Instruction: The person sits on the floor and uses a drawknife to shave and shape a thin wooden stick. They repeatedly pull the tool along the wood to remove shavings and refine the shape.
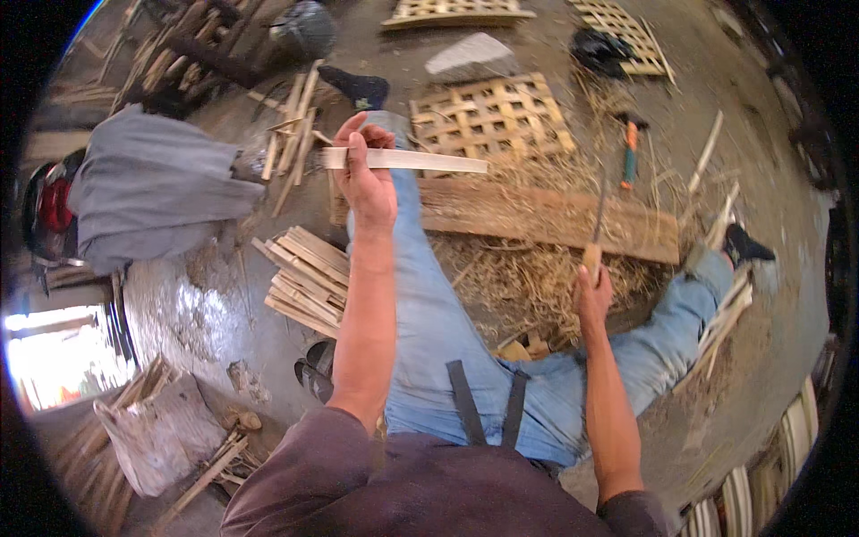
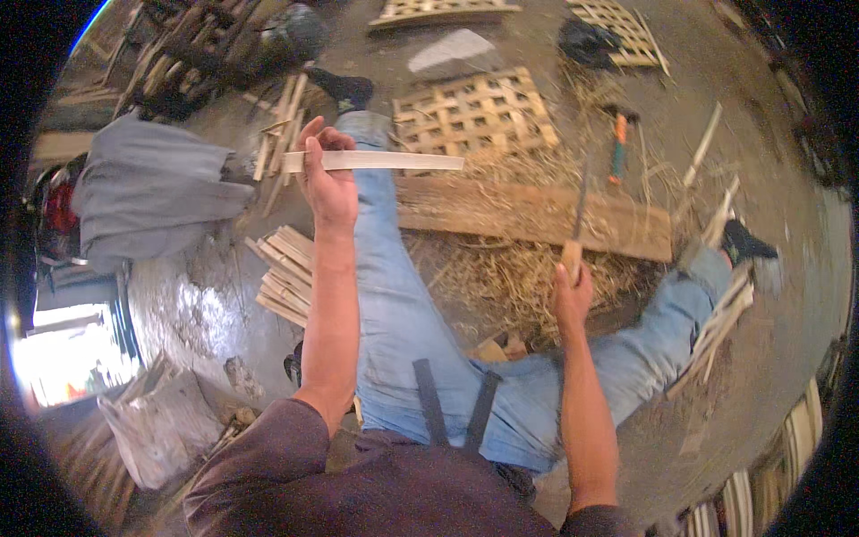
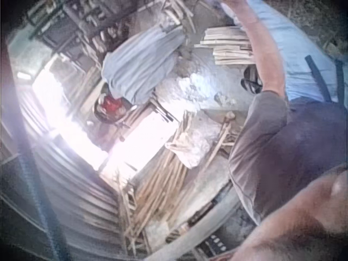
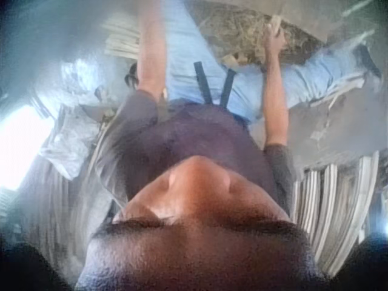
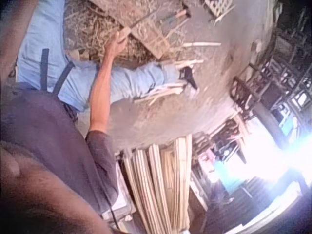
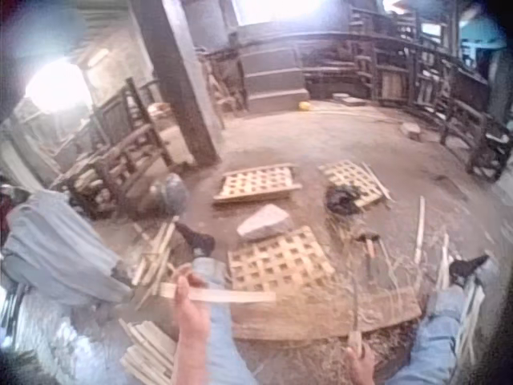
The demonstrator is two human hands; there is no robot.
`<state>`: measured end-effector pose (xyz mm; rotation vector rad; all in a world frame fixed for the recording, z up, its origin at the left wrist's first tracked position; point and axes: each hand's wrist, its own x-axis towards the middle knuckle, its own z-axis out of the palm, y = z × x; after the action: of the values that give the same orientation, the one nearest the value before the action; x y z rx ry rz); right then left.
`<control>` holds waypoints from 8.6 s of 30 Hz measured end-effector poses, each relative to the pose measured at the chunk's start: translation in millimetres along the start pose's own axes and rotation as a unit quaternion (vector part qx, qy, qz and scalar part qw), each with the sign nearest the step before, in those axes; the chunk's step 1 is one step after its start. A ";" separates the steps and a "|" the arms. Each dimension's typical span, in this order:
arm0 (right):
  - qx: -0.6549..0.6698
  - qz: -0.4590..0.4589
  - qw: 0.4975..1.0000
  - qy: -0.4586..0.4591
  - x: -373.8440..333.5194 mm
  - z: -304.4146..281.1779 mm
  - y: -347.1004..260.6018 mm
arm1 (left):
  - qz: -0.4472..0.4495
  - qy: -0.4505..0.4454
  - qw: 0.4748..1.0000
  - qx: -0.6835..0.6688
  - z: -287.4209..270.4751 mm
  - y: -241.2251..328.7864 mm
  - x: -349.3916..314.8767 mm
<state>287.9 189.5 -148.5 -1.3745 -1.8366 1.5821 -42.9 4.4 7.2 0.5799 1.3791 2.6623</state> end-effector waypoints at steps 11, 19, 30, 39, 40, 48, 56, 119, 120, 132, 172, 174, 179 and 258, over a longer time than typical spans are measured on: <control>0.157 0.019 0.987 -0.019 5.9 -5.8 -8.9 | -0.042 -0.010 0.998 0.040 57.1 18.6 -32.4; 0.062 0.031 0.992 -0.102 -3.2 -9.3 -20.7 | -0.038 -0.085 0.995 0.042 83.4 14.4 -42.7; -0.012 -0.070 0.964 -0.257 -51.2 15.2 -80.2 | 0.020 -0.120 0.989 0.083 87.0 19.1 -53.8; -0.048 -0.119 0.931 -0.340 -79.3 56.5 -119.6 | 0.062 -0.053 0.991 0.101 67.9 25.8 -67.7; -0.015 -0.143 0.927 -0.345 -83.3 55.1 -130.2 | 0.064 -0.037 0.991 0.107 66.9 23.6 -68.7; -0.052 -0.092 0.933 -0.344 -78.2 71.0 -126.9 | 0.088 -0.028 0.991 0.102 45.4 28.2 -79.3; -0.126 -0.061 0.928 -0.346 -57.6 66.3 -107.7 | 0.108 -0.038 0.989 0.092 48.3 25.9 -82.8; -0.182 0.011 0.908 -0.377 -49.6 76.7 -103.9 | 0.043 0.150 0.987 0.039 60.9 44.0 -78.4; -0.177 -0.044 0.904 -0.387 -61.8 76.2 -106.8 | 0.038 0.155 0.986 0.045 57.7 47.3 -83.2; -0.243 -0.060 0.900 -0.357 -38.1 65.9 -70.0 | 0.045 0.141 0.988 0.047 51.1 44.7 -80.6; -0.142 -0.109 0.895 -0.409 -69.4 55.1 -130.6 | 0.046 -0.077 0.995 0.040 27.4 38.7 -87.4; -0.252 -0.012 0.879 -0.405 -45.9 61.3 -103.0 | 0.056 -0.081 0.994 0.054 35.8 39.4 -86.2; -0.226 -0.064 0.891 -0.389 -55.6 53.7 -107.8 | 0.038 -0.075 0.995 0.048 27.9 48.4 -89.3; -0.307 -0.018 0.905 -0.293 -18.1 52.7 -65.3 | 0.065 0.052 0.995 0.059 11.4 49.6 -77.8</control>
<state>227.5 151.6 -100.8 -1.1227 -2.8942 1.5763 38.0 -35.4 30.3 0.5672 1.5884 2.7621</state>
